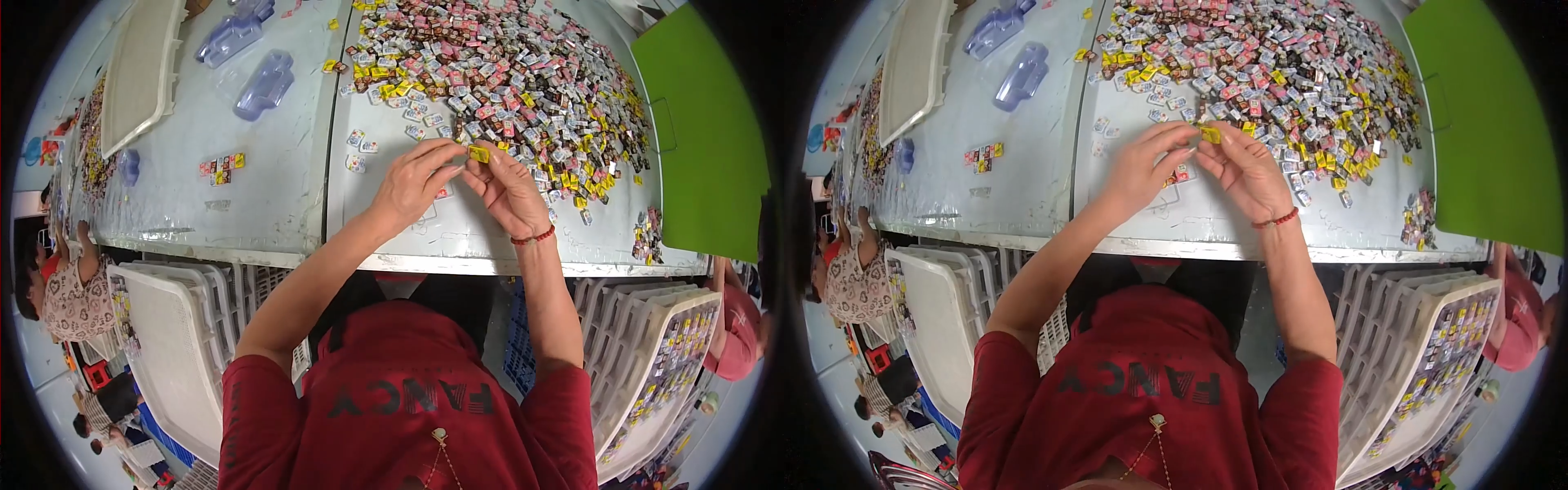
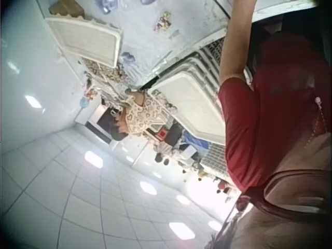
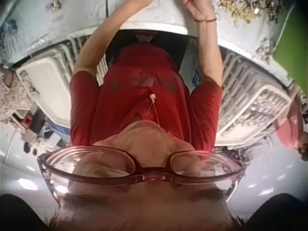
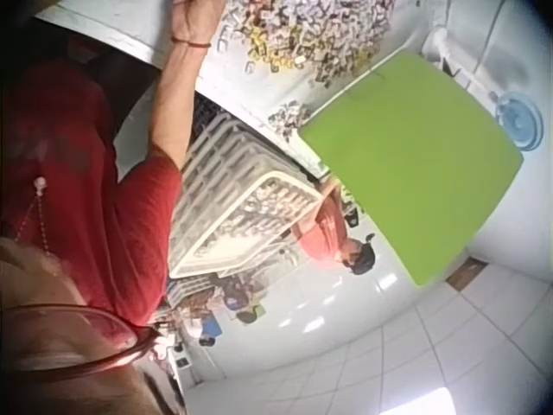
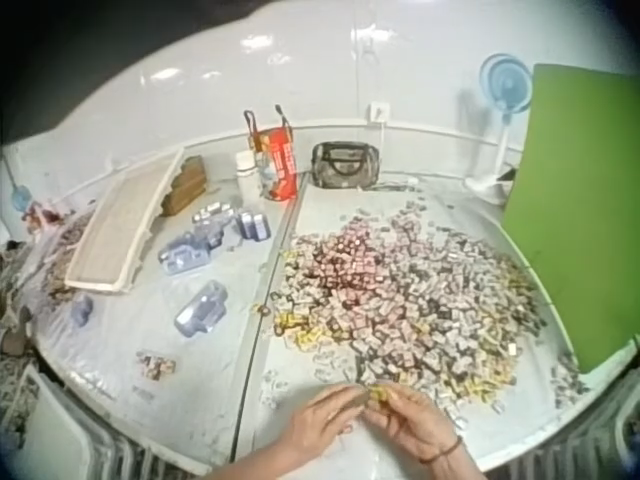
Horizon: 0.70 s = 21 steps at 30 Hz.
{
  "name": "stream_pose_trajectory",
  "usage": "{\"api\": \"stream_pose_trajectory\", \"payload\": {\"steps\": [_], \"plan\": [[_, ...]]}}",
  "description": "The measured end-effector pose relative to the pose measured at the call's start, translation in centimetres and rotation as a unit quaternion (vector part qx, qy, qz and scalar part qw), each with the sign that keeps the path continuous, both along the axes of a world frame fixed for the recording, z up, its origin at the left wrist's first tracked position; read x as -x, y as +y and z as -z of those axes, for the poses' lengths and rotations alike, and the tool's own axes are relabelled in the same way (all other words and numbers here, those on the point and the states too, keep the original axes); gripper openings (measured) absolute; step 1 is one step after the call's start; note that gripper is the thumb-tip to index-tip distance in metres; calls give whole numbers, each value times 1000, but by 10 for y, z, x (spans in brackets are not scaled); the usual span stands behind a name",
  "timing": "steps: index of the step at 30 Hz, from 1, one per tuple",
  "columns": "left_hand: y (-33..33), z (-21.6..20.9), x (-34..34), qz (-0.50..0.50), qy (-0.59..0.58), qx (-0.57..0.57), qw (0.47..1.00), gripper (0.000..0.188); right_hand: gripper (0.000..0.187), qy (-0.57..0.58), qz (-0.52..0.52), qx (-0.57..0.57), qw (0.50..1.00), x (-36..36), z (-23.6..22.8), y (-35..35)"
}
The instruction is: The recorder is sorting and arranging small toy components onto packaging sheets at a factory workbench.
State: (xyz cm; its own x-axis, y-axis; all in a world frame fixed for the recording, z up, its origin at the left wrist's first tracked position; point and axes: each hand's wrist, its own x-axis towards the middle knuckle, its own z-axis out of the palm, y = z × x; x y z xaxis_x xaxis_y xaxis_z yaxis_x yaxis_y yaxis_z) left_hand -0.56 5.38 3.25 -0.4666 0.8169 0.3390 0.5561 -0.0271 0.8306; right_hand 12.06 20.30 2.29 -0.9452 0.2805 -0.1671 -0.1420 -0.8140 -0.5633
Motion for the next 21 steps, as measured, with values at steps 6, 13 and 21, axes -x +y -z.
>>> {"api": "stream_pose_trajectory", "payload": {"steps": [6,13,21], "plan": [[-10,-10,-14,16,-142,-11,990,26,27,-9,-15,-44,999,-8,-7,-8],[-16,-19,-24,38,-298,-55,952,22,20,-6,76,-225,971,-12,-26,-47],[-30,-30,-26,37,-355,-42,933,24,34,-120,116,-469,867,-17,-38,-64]]}}
